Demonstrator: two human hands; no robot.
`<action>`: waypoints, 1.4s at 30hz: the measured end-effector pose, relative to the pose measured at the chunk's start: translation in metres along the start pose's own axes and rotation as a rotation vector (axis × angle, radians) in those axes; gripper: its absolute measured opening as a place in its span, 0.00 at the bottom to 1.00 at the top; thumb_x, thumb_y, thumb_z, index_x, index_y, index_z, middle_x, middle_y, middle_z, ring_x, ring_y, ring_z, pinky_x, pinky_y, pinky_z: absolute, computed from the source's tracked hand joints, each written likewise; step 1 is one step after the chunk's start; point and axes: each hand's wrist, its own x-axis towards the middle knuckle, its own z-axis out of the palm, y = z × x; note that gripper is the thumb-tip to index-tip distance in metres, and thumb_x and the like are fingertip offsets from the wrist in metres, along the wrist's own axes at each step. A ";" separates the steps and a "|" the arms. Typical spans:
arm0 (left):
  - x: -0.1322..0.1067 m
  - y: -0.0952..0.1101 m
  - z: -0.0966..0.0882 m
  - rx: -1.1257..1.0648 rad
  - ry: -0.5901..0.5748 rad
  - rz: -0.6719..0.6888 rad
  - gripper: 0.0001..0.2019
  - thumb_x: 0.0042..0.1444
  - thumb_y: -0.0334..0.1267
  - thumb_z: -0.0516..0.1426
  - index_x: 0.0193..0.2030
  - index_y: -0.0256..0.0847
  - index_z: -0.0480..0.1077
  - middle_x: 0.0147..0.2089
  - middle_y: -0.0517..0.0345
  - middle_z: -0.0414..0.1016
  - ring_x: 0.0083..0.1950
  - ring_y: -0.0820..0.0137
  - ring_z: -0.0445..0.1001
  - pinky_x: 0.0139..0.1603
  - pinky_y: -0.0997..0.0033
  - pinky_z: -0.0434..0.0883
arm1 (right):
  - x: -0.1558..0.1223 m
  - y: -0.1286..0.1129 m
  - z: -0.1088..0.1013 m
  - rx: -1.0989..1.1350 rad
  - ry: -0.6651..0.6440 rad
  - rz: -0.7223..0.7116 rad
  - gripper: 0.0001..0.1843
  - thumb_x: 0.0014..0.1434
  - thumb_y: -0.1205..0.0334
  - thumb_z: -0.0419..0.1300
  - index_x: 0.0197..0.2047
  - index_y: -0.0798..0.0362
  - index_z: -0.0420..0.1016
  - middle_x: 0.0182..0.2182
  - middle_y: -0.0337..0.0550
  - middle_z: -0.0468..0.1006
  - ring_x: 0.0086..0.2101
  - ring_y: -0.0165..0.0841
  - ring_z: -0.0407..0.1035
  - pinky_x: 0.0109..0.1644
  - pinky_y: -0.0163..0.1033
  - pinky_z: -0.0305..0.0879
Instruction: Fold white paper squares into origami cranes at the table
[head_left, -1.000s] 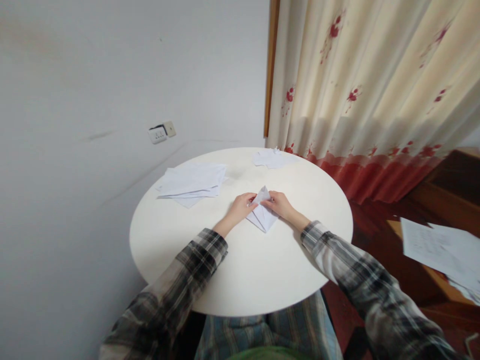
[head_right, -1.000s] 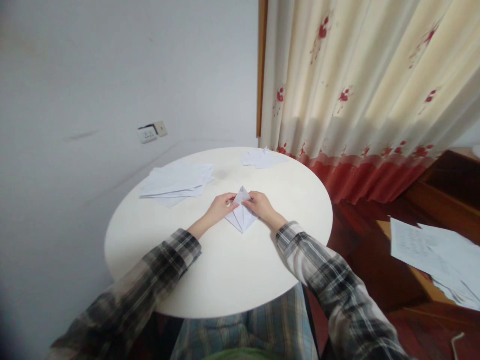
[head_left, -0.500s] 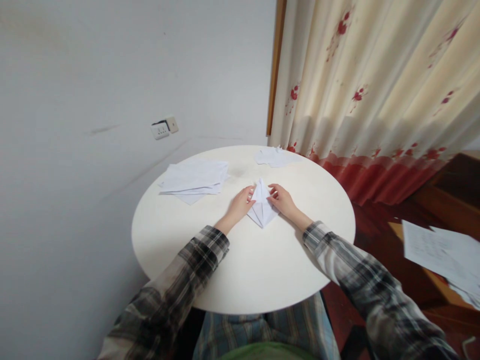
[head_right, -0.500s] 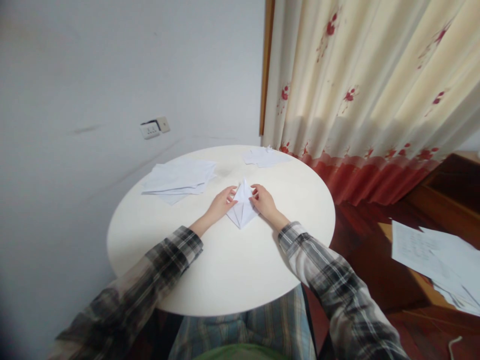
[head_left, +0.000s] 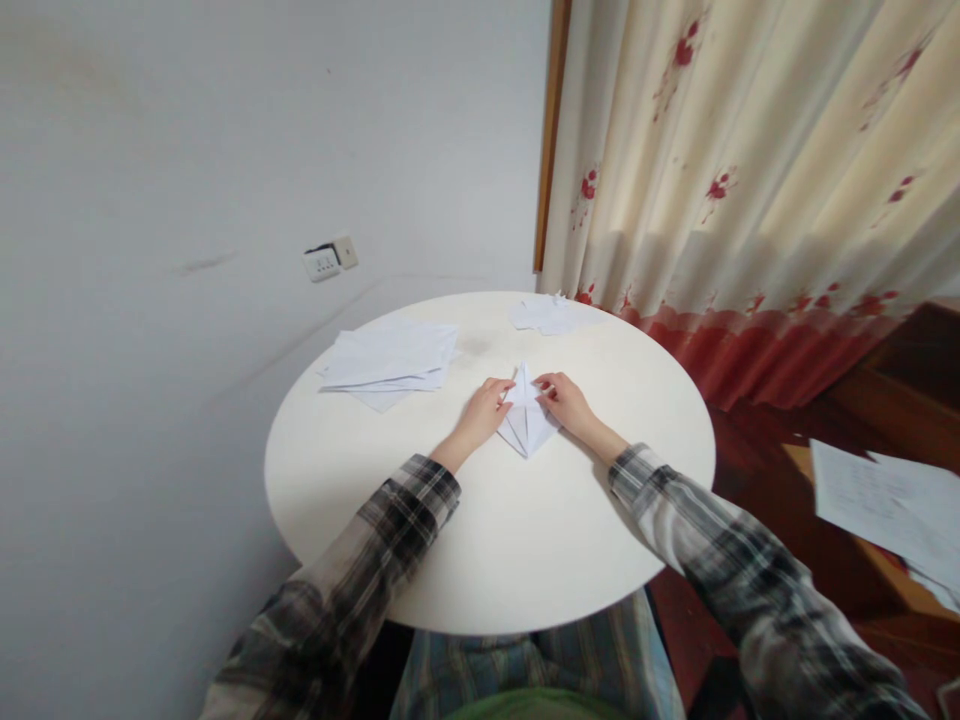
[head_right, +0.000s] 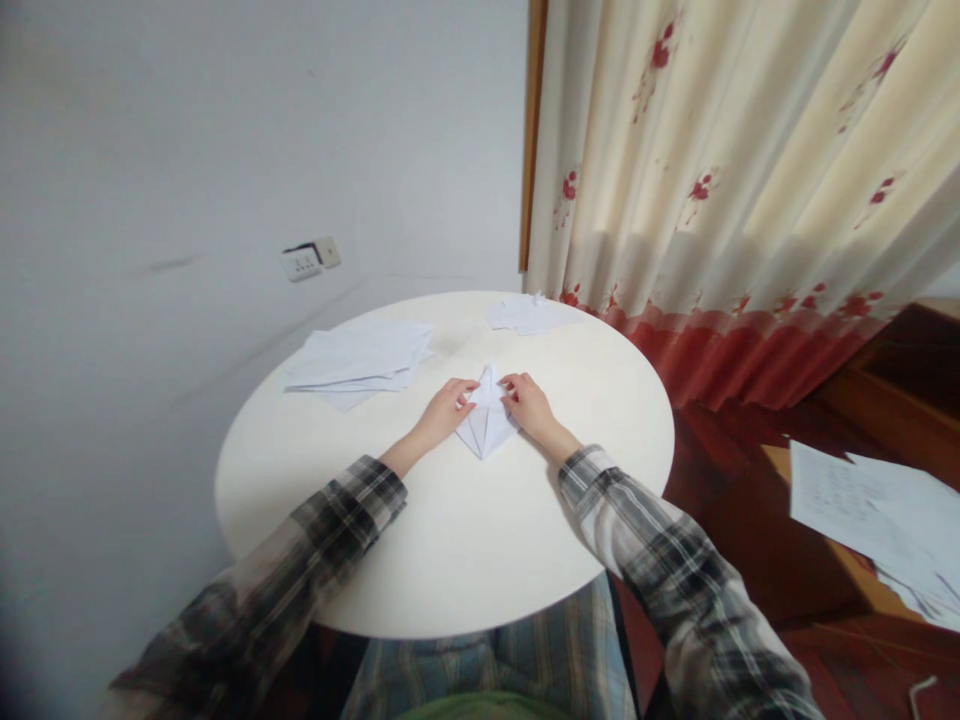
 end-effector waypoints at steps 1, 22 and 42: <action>0.000 0.000 -0.001 0.018 0.001 0.020 0.16 0.51 0.26 0.53 0.48 0.36 0.66 0.45 0.51 0.66 0.36 0.72 0.69 0.44 0.67 0.69 | 0.000 0.000 0.000 -0.007 0.000 -0.004 0.14 0.50 0.72 0.55 0.42 0.53 0.69 0.35 0.41 0.68 0.31 0.28 0.64 0.40 0.36 0.62; -0.001 0.003 0.005 0.123 -0.153 0.211 0.21 0.49 0.20 0.49 0.44 0.46 0.74 0.46 0.57 0.75 0.48 0.70 0.69 0.54 0.64 0.65 | 0.005 -0.006 0.000 -0.284 -0.196 -0.286 0.20 0.56 0.74 0.48 0.50 0.55 0.70 0.50 0.49 0.72 0.50 0.33 0.64 0.54 0.41 0.60; -0.003 0.008 0.004 0.170 -0.155 0.198 0.22 0.50 0.20 0.48 0.44 0.46 0.74 0.49 0.57 0.74 0.49 0.67 0.68 0.52 0.66 0.65 | 0.023 -0.006 -0.001 -0.550 -0.263 -0.157 0.21 0.60 0.66 0.47 0.56 0.48 0.64 0.55 0.48 0.65 0.53 0.39 0.57 0.53 0.43 0.57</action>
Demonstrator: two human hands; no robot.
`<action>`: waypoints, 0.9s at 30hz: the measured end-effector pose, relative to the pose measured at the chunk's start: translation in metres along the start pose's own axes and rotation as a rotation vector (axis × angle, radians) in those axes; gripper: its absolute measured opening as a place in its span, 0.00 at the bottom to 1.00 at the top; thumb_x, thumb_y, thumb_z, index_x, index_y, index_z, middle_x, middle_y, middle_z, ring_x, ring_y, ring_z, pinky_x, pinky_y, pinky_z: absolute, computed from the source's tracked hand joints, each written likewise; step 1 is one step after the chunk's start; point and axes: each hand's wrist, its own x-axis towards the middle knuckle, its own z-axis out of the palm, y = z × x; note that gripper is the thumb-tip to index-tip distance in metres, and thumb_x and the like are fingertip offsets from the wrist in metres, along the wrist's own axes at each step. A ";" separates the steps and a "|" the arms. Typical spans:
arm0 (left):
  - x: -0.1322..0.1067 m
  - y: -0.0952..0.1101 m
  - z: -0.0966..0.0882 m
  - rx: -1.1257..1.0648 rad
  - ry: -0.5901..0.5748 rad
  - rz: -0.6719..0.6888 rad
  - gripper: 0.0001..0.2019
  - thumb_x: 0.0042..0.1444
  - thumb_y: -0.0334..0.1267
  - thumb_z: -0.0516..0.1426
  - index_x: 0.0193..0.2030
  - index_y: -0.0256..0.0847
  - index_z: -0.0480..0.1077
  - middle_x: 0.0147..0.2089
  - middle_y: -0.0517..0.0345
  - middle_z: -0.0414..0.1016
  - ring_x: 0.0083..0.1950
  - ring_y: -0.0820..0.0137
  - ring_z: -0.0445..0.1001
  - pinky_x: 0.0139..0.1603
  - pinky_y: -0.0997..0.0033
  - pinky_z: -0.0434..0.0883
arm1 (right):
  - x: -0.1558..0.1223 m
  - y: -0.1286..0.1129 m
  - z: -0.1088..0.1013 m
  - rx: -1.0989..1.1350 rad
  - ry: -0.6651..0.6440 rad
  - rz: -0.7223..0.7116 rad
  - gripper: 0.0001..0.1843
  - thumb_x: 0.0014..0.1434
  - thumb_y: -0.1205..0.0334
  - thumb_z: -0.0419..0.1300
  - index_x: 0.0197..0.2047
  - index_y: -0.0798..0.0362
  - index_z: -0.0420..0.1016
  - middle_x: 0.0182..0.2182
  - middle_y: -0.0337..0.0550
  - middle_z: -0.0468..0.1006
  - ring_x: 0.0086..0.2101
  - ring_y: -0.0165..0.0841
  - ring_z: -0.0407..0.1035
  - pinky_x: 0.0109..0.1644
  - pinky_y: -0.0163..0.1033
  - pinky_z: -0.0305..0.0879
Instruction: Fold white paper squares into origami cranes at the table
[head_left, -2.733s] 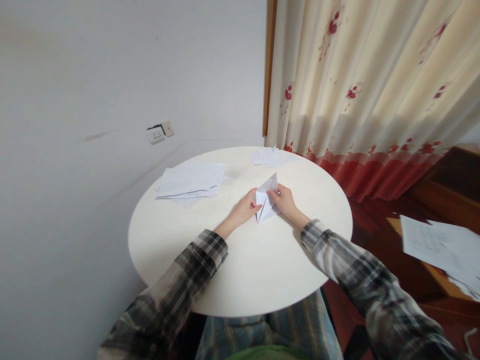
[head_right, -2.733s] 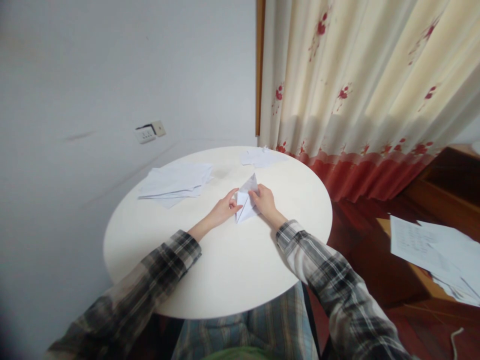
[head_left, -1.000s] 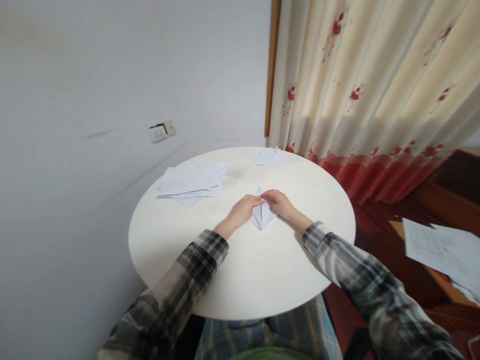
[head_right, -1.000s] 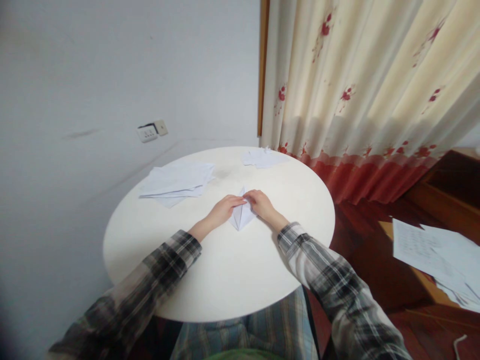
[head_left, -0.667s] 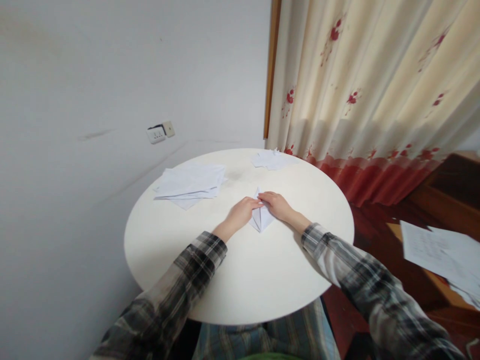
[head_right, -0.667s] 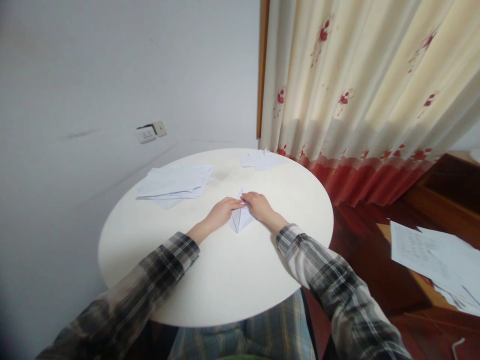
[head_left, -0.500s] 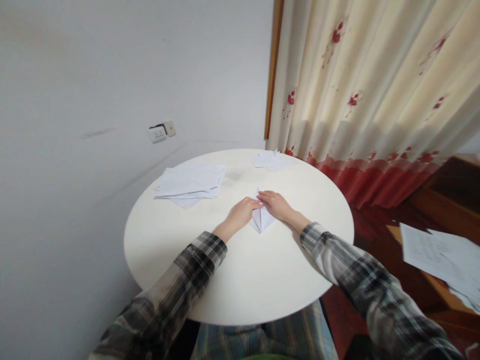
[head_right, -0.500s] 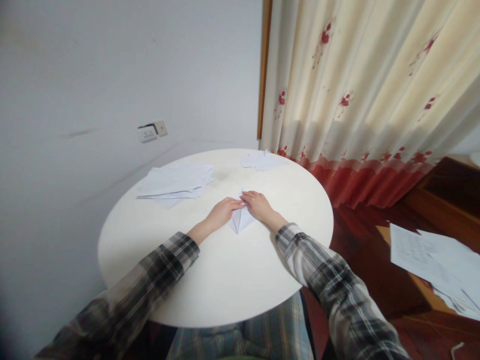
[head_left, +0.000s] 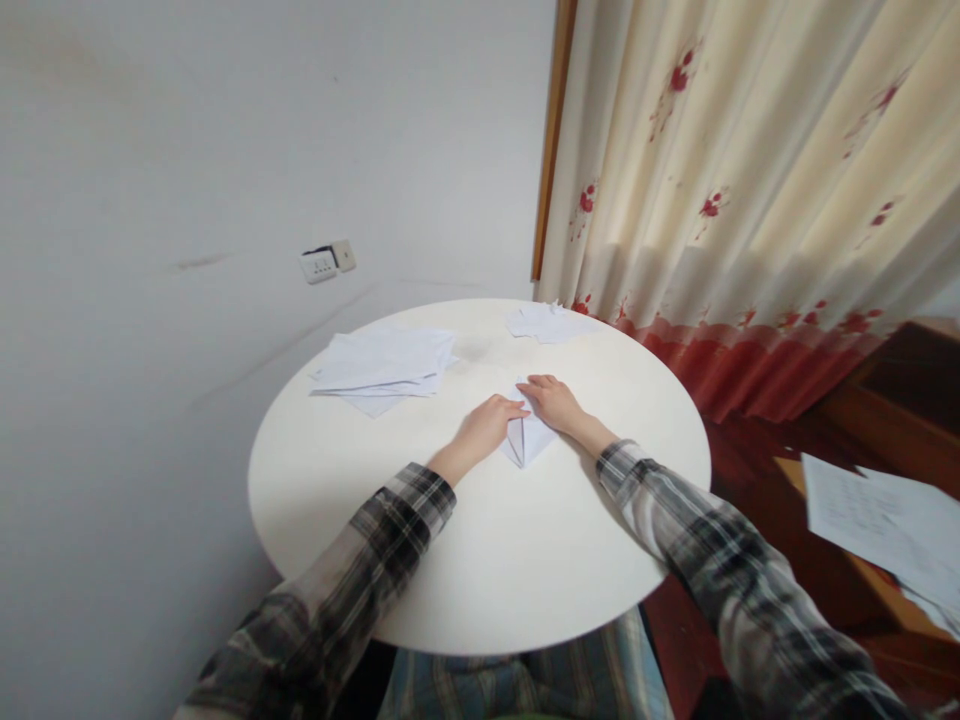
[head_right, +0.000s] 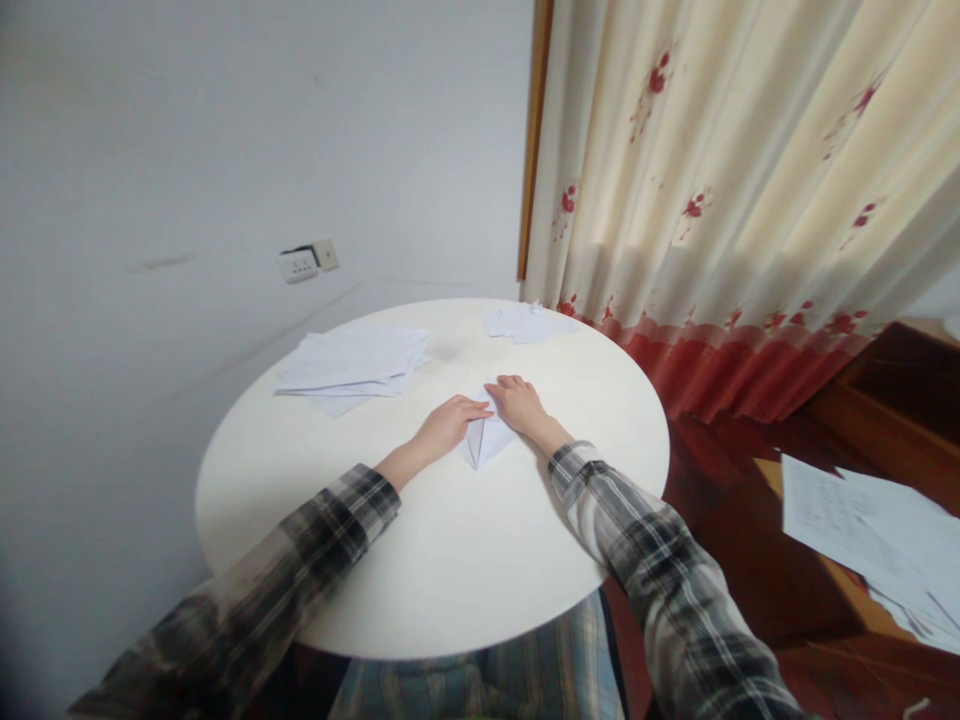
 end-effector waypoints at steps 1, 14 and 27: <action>0.000 0.000 0.000 0.003 -0.002 -0.003 0.22 0.50 0.20 0.48 0.44 0.46 0.74 0.49 0.57 0.74 0.49 0.68 0.68 0.51 0.66 0.65 | 0.001 0.001 0.000 0.000 0.004 0.003 0.21 0.60 0.67 0.47 0.56 0.48 0.64 0.55 0.48 0.65 0.53 0.39 0.57 0.52 0.43 0.57; 0.000 0.009 -0.004 0.028 -0.042 -0.034 0.20 0.52 0.21 0.45 0.45 0.38 0.72 0.53 0.53 0.71 0.55 0.69 0.66 0.57 0.67 0.62 | 0.013 0.007 0.000 -0.047 -0.001 0.040 0.21 0.61 0.67 0.45 0.56 0.46 0.64 0.54 0.47 0.66 0.51 0.38 0.58 0.48 0.41 0.60; -0.002 0.020 0.000 0.189 -0.184 -0.031 0.26 0.60 0.48 0.43 0.59 0.32 0.55 0.63 0.42 0.57 0.64 0.61 0.54 0.63 0.60 0.51 | 0.025 0.005 -0.001 0.013 -0.051 0.124 0.20 0.62 0.58 0.42 0.52 0.47 0.69 0.53 0.42 0.67 0.53 0.36 0.59 0.55 0.40 0.56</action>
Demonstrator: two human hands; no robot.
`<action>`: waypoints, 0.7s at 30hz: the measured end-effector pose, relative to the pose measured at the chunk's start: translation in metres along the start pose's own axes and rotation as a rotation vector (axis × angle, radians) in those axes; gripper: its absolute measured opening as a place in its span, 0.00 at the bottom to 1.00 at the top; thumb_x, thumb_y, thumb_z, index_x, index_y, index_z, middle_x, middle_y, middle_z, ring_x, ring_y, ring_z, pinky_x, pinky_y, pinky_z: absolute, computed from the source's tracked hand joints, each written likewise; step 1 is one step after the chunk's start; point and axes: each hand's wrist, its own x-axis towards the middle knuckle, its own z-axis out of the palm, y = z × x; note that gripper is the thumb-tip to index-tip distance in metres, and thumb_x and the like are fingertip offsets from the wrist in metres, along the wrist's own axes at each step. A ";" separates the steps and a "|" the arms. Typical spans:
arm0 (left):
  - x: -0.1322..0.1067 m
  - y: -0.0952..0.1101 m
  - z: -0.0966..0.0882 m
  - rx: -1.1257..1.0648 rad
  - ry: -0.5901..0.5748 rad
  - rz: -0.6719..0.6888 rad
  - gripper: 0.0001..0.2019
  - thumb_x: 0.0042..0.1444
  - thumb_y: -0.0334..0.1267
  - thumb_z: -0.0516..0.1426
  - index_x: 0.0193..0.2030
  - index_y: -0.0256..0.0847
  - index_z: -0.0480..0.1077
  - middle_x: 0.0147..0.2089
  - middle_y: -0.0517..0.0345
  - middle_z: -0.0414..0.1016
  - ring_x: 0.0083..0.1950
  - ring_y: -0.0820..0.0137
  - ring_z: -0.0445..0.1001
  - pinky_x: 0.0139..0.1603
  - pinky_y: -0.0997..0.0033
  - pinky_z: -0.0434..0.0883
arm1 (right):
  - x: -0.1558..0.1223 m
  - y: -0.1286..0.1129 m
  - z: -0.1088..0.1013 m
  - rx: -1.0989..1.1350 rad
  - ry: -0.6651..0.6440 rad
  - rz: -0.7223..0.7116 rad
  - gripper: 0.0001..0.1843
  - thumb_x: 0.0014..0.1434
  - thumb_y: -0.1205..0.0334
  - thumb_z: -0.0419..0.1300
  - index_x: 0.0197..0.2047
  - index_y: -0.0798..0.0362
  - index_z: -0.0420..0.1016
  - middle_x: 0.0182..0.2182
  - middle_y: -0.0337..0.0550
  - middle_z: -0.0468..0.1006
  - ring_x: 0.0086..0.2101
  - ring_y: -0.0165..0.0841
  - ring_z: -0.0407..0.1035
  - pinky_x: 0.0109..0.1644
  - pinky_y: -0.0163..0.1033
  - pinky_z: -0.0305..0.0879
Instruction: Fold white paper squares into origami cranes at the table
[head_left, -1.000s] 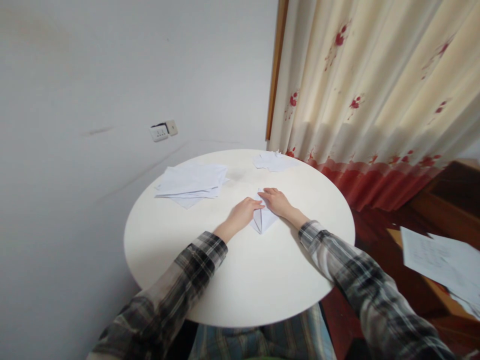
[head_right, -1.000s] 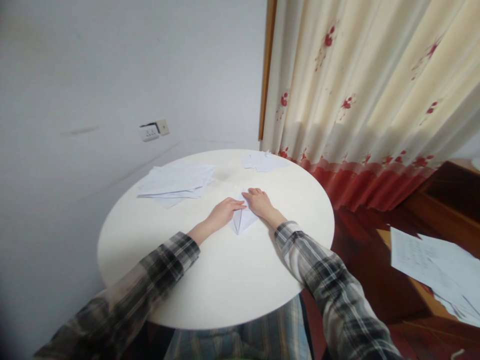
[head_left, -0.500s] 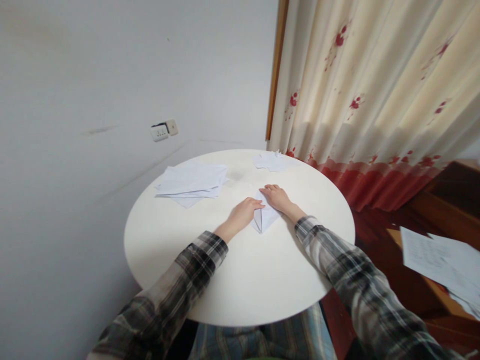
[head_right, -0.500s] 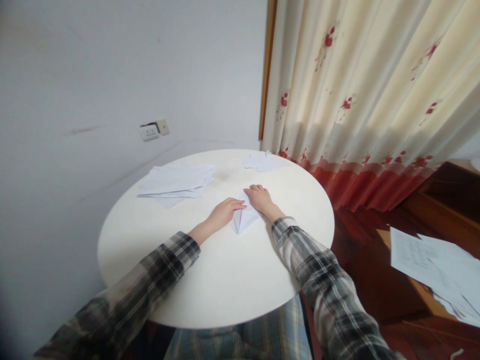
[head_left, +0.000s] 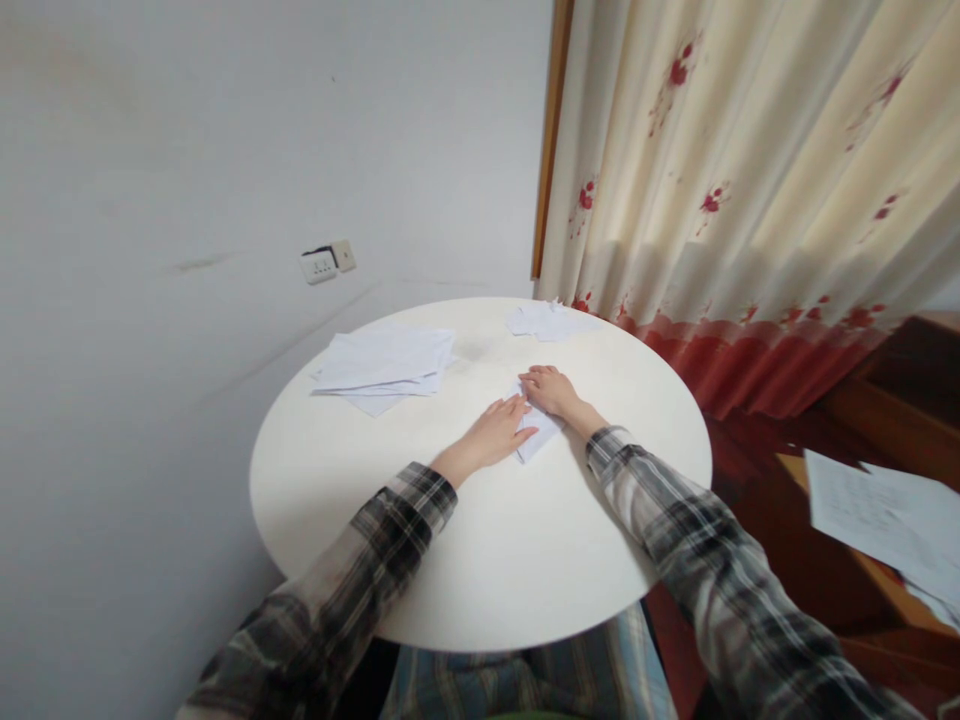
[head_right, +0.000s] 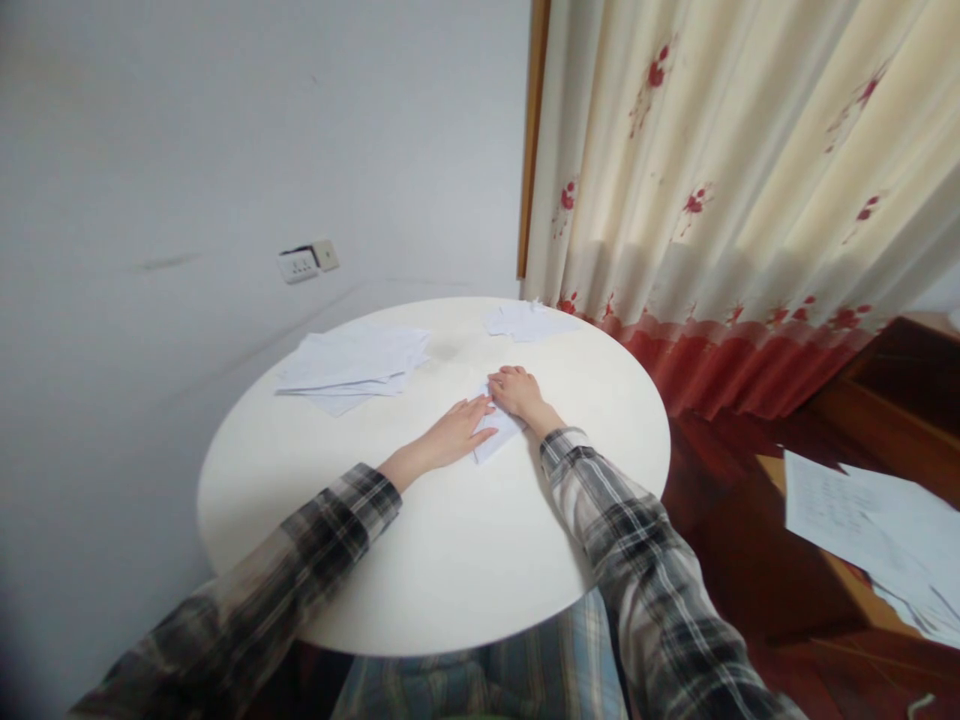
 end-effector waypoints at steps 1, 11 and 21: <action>0.000 0.000 0.000 0.018 -0.026 0.007 0.26 0.61 0.48 0.42 0.59 0.32 0.55 0.64 0.42 0.55 0.65 0.61 0.52 0.63 0.58 0.50 | -0.001 0.000 0.001 0.001 0.010 0.005 0.20 0.62 0.57 0.42 0.52 0.47 0.69 0.54 0.42 0.67 0.53 0.36 0.59 0.55 0.40 0.56; 0.000 0.002 -0.004 0.090 -0.154 0.036 0.33 0.60 0.53 0.39 0.63 0.28 0.49 0.66 0.37 0.46 0.67 0.59 0.44 0.64 0.62 0.45 | -0.006 0.000 0.004 -0.026 0.065 -0.019 0.20 0.62 0.55 0.44 0.53 0.47 0.67 0.53 0.43 0.67 0.52 0.37 0.59 0.54 0.40 0.57; 0.002 -0.002 -0.007 0.026 -0.254 0.050 0.46 0.49 0.66 0.42 0.64 0.29 0.43 0.67 0.34 0.38 0.68 0.55 0.39 0.64 0.60 0.43 | -0.008 -0.001 0.006 -0.030 0.085 -0.010 0.20 0.63 0.56 0.43 0.54 0.47 0.66 0.54 0.44 0.66 0.53 0.37 0.58 0.53 0.42 0.57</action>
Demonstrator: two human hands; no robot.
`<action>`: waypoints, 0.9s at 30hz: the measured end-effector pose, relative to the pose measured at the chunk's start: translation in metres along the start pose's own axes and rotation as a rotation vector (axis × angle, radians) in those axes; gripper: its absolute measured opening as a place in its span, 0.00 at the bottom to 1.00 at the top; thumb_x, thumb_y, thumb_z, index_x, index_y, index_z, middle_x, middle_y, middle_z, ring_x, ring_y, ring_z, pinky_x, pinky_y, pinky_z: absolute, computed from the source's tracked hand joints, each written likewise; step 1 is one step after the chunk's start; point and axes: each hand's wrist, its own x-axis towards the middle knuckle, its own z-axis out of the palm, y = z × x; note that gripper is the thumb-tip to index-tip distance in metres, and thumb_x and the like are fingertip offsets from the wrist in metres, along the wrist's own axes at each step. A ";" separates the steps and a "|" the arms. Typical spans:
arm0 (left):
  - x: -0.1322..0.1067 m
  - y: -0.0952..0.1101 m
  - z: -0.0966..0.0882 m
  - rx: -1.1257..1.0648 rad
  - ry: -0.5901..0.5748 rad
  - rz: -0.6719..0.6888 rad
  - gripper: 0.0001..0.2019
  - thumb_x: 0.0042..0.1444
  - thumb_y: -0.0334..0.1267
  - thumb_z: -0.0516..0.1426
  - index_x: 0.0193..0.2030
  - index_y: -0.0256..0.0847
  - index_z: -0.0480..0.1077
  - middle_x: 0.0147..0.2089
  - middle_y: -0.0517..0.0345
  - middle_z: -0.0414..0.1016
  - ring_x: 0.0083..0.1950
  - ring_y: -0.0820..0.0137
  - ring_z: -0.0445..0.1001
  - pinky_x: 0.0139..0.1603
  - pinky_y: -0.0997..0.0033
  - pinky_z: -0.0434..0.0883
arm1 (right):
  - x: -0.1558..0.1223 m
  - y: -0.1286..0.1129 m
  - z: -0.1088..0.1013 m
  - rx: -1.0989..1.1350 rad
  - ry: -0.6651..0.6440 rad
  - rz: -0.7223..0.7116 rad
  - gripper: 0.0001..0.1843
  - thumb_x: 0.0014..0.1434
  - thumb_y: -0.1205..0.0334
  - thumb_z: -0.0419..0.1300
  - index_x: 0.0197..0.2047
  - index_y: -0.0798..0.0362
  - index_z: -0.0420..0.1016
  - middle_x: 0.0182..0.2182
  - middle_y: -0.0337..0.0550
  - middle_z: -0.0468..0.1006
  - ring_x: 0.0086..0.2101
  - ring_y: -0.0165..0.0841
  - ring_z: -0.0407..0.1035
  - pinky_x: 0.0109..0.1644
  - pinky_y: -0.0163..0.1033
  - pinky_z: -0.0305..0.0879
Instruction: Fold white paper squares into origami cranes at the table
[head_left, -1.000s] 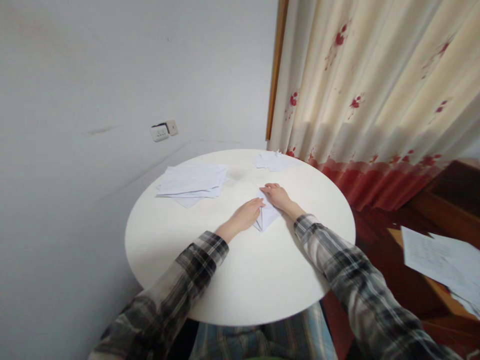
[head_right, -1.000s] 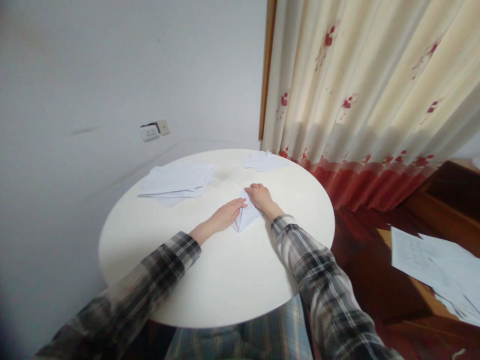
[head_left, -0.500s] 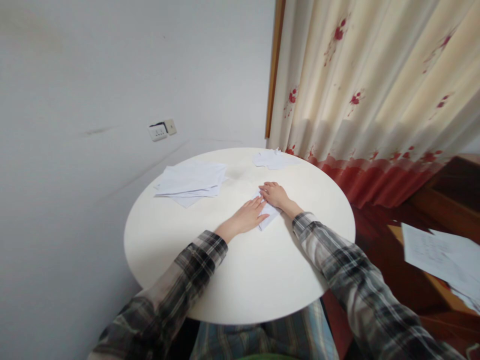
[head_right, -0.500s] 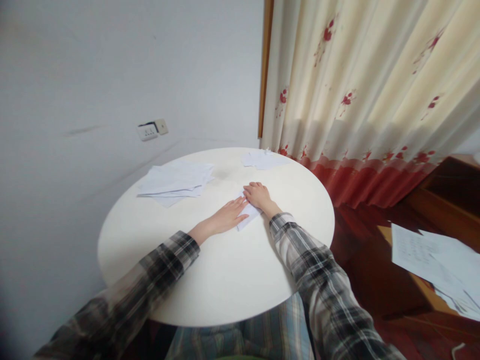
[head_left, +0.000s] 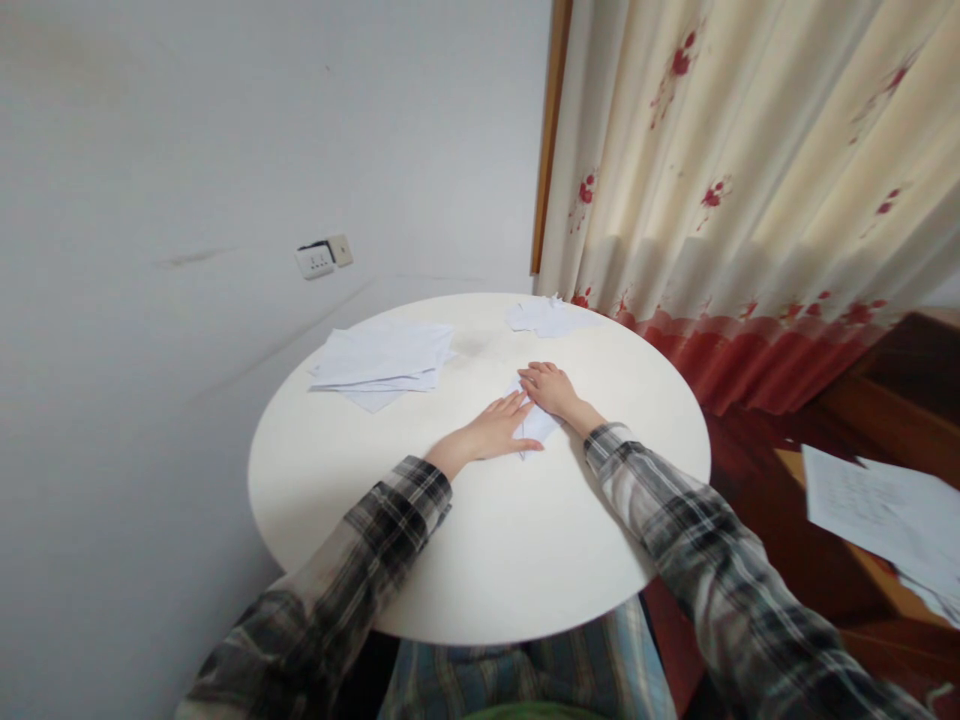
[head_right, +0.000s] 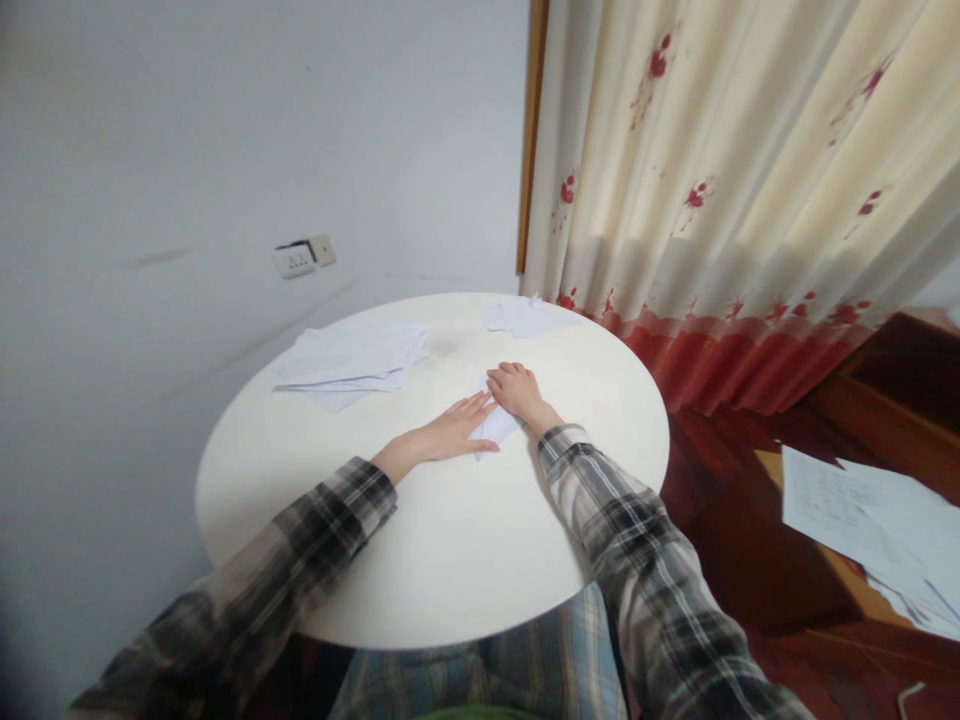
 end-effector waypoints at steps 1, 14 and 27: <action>0.000 0.000 -0.001 -0.007 -0.009 0.002 0.47 0.49 0.67 0.42 0.64 0.29 0.43 0.68 0.34 0.38 0.68 0.55 0.38 0.64 0.60 0.43 | 0.000 0.000 0.000 -0.001 -0.001 0.001 0.20 0.63 0.56 0.43 0.54 0.47 0.66 0.54 0.43 0.66 0.53 0.37 0.58 0.53 0.42 0.57; -0.002 -0.002 0.001 -0.047 -0.014 0.023 0.53 0.41 0.70 0.47 0.65 0.32 0.40 0.68 0.36 0.36 0.68 0.54 0.37 0.64 0.58 0.41 | -0.002 0.000 -0.003 -0.002 -0.021 0.010 0.20 0.63 0.56 0.43 0.55 0.46 0.65 0.55 0.43 0.65 0.53 0.38 0.57 0.53 0.43 0.57; -0.005 0.004 -0.002 -0.041 0.078 0.017 0.36 0.56 0.60 0.40 0.63 0.34 0.49 0.67 0.42 0.47 0.67 0.60 0.46 0.64 0.61 0.46 | -0.002 0.000 -0.003 -0.008 -0.024 0.009 0.20 0.63 0.57 0.43 0.56 0.46 0.64 0.55 0.44 0.65 0.53 0.37 0.57 0.54 0.43 0.57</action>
